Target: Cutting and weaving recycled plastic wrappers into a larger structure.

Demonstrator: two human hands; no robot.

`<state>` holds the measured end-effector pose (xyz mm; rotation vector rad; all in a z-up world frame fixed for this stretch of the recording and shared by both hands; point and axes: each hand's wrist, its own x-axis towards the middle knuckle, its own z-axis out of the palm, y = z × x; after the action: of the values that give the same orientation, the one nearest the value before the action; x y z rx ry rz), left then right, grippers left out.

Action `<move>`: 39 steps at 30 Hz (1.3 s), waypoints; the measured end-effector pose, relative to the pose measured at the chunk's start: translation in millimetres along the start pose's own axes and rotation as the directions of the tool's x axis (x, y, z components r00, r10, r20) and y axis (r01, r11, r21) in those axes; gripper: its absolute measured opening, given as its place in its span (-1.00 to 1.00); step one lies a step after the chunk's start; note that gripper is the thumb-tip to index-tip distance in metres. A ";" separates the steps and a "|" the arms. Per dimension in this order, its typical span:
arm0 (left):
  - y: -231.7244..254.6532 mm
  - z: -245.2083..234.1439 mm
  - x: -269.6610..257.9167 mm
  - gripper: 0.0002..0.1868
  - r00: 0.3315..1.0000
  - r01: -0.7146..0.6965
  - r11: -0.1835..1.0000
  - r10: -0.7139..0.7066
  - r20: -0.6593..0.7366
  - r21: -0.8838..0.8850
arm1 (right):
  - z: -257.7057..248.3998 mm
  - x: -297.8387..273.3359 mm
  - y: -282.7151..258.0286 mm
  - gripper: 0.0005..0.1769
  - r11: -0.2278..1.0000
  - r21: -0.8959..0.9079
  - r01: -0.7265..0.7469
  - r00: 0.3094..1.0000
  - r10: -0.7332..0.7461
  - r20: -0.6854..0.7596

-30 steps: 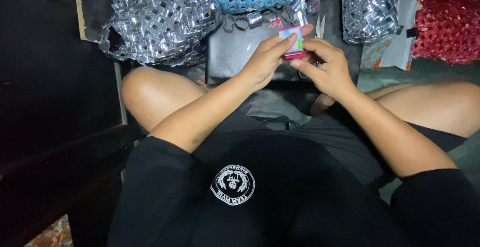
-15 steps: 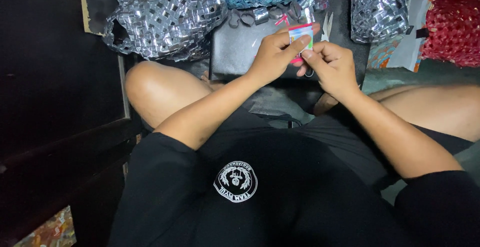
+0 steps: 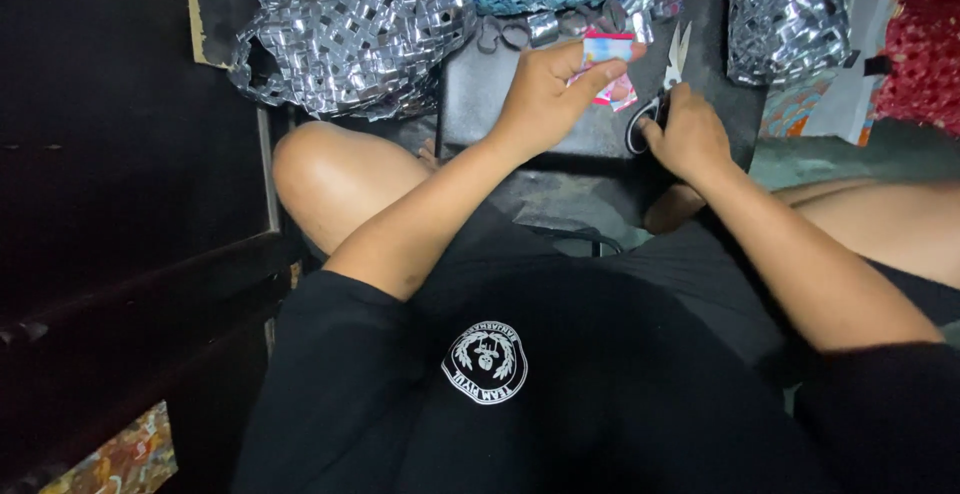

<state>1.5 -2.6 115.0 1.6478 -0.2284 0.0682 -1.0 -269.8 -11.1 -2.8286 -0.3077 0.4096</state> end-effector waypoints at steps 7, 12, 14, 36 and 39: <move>-15.9 4.4 -7.2 -0.78 0.980 0.172 0.941 -0.134 0.146 -0.291 | 19.6 2.1 18.9 -0.36 0.989 -0.008 -0.148 0.978 0.147 0.148; -18.2 -1.0 -2.3 -0.80 0.967 0.185 0.901 -0.096 0.236 -0.393 | 20.0 4.9 24.7 -0.26 0.976 -0.041 -0.215 0.970 0.218 0.103; -25.1 -0.7 -2.0 -0.75 0.959 0.220 0.885 -0.119 0.257 -0.409 | 16.4 6.0 24.9 -0.23 0.977 -0.028 -0.212 0.972 0.213 0.100; 15.3 -25.8 0.6 -0.62 0.944 -0.014 0.972 0.091 0.318 -0.236 | -101.0 -9.6 29.5 -0.36 0.862 0.493 -0.119 0.993 0.113 0.043; 7.6 -27.4 0.1 -0.66 0.908 -0.097 0.987 0.141 0.395 -0.128 | -126.9 -20.2 16.6 -0.23 0.786 0.617 0.040 0.997 -0.076 0.032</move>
<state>2.8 24.0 125.0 1.5273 -0.6385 -0.1923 21.4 -319.5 106.5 -2.1585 -0.2175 0.4730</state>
